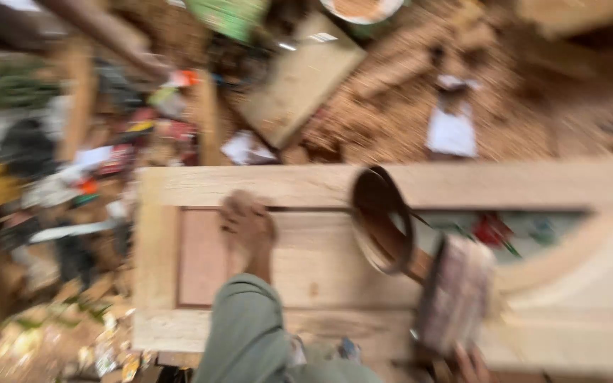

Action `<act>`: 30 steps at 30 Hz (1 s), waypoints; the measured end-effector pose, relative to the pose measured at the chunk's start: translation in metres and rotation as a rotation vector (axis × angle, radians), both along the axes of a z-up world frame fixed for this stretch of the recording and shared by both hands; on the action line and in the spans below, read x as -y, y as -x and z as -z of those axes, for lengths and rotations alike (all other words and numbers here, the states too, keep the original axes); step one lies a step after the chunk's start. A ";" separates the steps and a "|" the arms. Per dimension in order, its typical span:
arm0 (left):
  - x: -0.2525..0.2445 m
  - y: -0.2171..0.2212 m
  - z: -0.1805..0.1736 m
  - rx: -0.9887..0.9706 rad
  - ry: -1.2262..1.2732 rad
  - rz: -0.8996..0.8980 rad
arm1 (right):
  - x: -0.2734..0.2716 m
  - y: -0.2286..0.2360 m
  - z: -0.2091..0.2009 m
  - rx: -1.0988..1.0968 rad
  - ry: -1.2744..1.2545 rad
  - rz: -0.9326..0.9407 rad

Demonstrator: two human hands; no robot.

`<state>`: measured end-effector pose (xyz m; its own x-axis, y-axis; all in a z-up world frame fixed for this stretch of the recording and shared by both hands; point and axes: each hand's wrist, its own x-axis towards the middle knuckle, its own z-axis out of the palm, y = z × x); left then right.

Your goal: The person is sanding a decorative wooden door using a belt sander and replaces the sandpaper belt during the process.

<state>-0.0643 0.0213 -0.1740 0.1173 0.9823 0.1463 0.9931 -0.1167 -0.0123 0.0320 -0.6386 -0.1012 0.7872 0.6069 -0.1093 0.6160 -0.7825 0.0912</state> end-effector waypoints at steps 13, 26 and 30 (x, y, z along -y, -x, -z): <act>0.005 -0.035 -0.126 0.059 0.265 -0.033 | -0.178 -0.011 -0.154 -1.042 -1.170 1.348; 0.004 -0.033 -0.117 0.146 0.353 -0.084 | -0.166 -0.017 -0.154 -0.868 -0.823 1.084; -0.006 0.010 -0.015 0.043 0.049 0.018 | -0.131 -0.031 -0.129 -0.816 -0.499 0.932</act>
